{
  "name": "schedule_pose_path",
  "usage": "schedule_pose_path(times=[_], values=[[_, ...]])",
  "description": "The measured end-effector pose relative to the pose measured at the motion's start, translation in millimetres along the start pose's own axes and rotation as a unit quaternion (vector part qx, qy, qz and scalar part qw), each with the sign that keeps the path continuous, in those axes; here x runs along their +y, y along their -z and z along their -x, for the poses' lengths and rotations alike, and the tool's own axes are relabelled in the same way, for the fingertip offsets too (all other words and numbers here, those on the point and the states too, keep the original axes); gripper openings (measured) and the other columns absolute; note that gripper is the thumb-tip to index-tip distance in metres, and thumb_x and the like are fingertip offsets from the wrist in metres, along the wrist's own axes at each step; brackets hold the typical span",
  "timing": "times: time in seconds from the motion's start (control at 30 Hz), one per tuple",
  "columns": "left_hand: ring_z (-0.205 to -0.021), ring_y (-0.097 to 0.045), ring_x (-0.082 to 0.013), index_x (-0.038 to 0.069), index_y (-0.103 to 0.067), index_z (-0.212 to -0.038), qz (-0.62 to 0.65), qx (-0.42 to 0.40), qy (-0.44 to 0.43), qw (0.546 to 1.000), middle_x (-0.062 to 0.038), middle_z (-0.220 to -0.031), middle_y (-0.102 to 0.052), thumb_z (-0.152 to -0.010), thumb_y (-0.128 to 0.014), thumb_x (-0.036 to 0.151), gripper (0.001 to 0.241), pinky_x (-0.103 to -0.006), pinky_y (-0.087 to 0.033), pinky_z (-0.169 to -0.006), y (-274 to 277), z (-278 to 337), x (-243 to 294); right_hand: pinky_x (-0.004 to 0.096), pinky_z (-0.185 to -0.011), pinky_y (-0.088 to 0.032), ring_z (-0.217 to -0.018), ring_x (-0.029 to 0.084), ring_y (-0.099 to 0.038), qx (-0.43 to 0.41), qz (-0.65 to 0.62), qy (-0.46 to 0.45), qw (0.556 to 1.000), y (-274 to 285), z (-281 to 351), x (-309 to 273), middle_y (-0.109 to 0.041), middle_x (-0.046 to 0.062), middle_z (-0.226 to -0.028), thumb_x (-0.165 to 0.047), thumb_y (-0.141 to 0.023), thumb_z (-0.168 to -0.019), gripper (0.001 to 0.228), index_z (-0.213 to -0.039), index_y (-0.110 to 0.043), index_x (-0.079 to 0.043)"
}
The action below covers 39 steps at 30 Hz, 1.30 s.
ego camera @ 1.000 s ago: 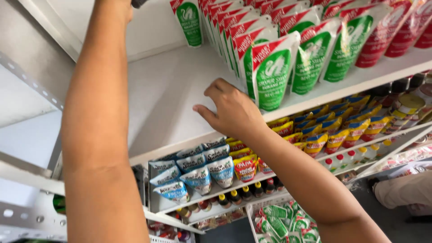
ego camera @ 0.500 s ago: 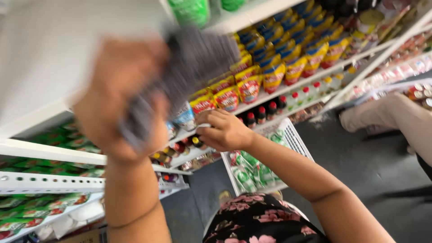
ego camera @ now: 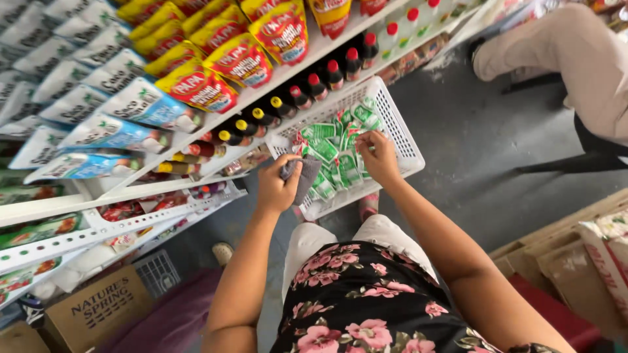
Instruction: Wiping down pouches with a cloth and arranging them on grocery shelves.
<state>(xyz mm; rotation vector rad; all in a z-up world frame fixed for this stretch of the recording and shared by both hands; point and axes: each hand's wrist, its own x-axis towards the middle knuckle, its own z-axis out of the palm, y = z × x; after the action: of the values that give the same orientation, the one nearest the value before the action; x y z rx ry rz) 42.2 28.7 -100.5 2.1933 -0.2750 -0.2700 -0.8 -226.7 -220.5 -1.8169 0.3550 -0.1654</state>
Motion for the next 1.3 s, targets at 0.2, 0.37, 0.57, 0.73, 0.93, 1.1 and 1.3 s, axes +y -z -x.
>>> schedule_pose_path(times=[0.2, 0.37, 0.57, 0.73, 0.93, 1.1, 1.3], values=[[-0.085, -0.076, -0.0316, 0.010, -0.073, -0.105, 0.016, -0.072, 0.087, 0.993, -0.016, -0.090, -0.076, -0.091, -0.073, 0.033, 0.027, -0.0394, -0.057, -0.075, -99.8, -12.2, -101.8, 0.031, -0.072, -0.060, -0.090, 0.016, -0.070, -0.071, -0.022, -0.103, 0.992, -4.8, 25.1, 56.8, -0.068, 0.010, -0.105, -0.006, -0.065, -0.095, 0.014, -0.107, -0.066, 0.002], [-0.097, -0.072, -0.0398, 0.006, -0.073, -0.107, -0.046, -0.083, 0.186, 0.978, -0.021, -0.098, -0.076, -0.087, -0.074, 0.045, 0.044, -0.0447, -0.056, -0.083, -226.8, -21.2, -253.1, 0.031, -0.075, -0.061, -0.093, 0.017, -0.070, -0.077, -0.007, -0.140, 0.987, 11.0, 30.4, 85.3, -0.068, 0.010, -0.107, -0.009, -0.066, -0.098, 0.015, -0.109, -0.065, 0.001], [-0.101, -0.072, -0.0430, 0.000, -0.072, -0.106, -0.044, -0.066, 0.363, 0.929, -0.026, -0.105, -0.074, -0.083, -0.075, 0.052, 0.058, -0.0479, -0.056, -0.088, -346.2, -50.9, -348.4, 0.034, -0.075, -0.059, -0.094, 0.019, -0.070, -0.108, 0.038, -0.165, 0.980, 21.4, 41.6, 98.7, -0.067, 0.011, -0.103, -0.010, -0.065, -0.097, 0.016, -0.110, -0.068, -0.001], [-0.104, -0.068, -0.0463, 0.000, -0.066, -0.113, -0.111, -0.008, 0.403, 0.908, -0.027, -0.110, -0.072, -0.090, -0.068, 0.048, 0.053, -0.0518, -0.052, -0.090, -382.7, -59.7, -360.6, 0.033, -0.076, -0.060, -0.093, 0.018, -0.071, -0.128, 0.043, -0.192, 0.972, 31.5, 54.9, 104.3, -0.069, 0.010, -0.101, -0.011, -0.064, -0.096, 0.016, -0.109, -0.069, -0.003], [-0.105, -0.067, -0.0452, 0.012, -0.071, -0.114, -0.106, -0.041, 0.367, 0.923, -0.022, -0.113, -0.072, -0.091, -0.059, 0.031, 0.032, -0.0526, -0.053, -0.088, -353.8, -51.8, -339.4, 0.034, -0.078, -0.060, -0.091, 0.020, -0.072, -0.138, 0.050, -0.224, 0.964, 40.0, 61.2, 104.6, -0.070, 0.011, -0.103, -0.012, -0.064, -0.098, 0.017, -0.111, -0.070, -0.003], [-0.100, -0.068, -0.0440, 0.011, -0.072, -0.112, -0.092, -0.036, 0.219, 0.971, -0.023, -0.107, -0.072, -0.099, -0.065, 0.036, 0.029, -0.0498, -0.053, -0.086, -326.4, -37.5, -328.6, 0.034, -0.082, -0.059, -0.096, 0.019, -0.071, -0.155, 0.020, -0.178, 0.972, 40.5, 61.2, 112.6, -0.072, 0.011, -0.106, -0.012, -0.063, -0.098, 0.019, -0.112, -0.068, 0.000], [-0.099, -0.074, -0.0348, 0.018, -0.078, -0.111, 0.035, -0.082, 0.237, 0.968, -0.017, -0.103, -0.075, -0.087, -0.072, 0.030, 0.027, -0.0418, -0.056, -0.084, -308.1, -35.2, -320.2, 0.034, -0.083, -0.059, -0.095, 0.019, -0.073, -0.175, 0.028, -0.184, 0.967, 34.7, 43.9, 92.1, -0.073, 0.010, -0.102, -0.014, -0.064, -0.097, 0.020, -0.112, -0.067, 0.000]])
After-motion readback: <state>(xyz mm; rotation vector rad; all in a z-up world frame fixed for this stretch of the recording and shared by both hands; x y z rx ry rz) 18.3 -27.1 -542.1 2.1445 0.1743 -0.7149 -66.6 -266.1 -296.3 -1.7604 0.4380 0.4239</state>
